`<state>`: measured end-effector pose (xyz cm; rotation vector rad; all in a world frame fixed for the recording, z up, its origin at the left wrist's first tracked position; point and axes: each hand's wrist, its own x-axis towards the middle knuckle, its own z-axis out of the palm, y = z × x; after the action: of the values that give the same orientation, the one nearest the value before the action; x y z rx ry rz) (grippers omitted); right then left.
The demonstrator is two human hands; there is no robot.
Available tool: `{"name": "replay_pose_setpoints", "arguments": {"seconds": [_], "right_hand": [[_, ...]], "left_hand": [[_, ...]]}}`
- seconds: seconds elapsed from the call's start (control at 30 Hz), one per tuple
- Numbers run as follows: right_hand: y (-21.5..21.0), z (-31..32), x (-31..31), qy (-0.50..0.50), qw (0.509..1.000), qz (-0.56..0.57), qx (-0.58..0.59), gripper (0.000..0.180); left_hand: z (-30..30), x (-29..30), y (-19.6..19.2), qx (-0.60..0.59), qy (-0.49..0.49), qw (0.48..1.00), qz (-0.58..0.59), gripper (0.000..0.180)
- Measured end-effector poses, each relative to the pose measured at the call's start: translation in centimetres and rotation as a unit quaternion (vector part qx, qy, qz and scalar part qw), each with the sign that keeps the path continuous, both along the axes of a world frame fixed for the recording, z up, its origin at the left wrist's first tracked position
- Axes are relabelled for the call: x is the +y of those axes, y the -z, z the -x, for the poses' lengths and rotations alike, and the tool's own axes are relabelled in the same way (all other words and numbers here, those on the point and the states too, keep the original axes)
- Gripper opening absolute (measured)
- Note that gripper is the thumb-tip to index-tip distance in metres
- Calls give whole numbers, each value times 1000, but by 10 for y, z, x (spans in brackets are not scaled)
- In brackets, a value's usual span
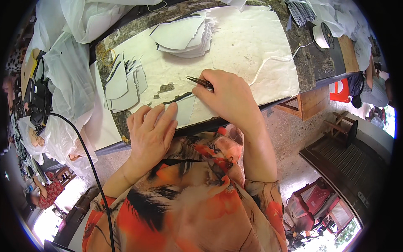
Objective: Trimming excess material and thread from shoe upper components using a pair of snips.
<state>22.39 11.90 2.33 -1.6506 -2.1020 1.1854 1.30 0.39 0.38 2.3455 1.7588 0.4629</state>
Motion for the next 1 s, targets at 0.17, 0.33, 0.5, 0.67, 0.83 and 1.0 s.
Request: {"name": "replay_pose_setpoints", "arguments": {"seconds": [0.17,0.33,0.5,0.67,0.83,1.0], "right_hand": [[0,-10,1,-42,997,-36,58,22],[3,-10,3,-65,995,-41,68,21],[0,-7,7,-36,998,12,42,32],[1,-7,13,-80,997,11,2,35],[9,-3,16,-31,999,12,29,30],[7,-1,18,-41,999,7,12,33]], "left_hand": [[-3,1,-7,13,-10,1000,17,41],[-4,1,-5,11,-11,1000,16,41],[-5,2,-7,13,-10,1000,24,41],[-6,1,-6,17,-11,1000,21,43],[-6,2,-7,20,-7,1000,21,44],[-6,1,-7,22,-8,1000,18,44]]}}
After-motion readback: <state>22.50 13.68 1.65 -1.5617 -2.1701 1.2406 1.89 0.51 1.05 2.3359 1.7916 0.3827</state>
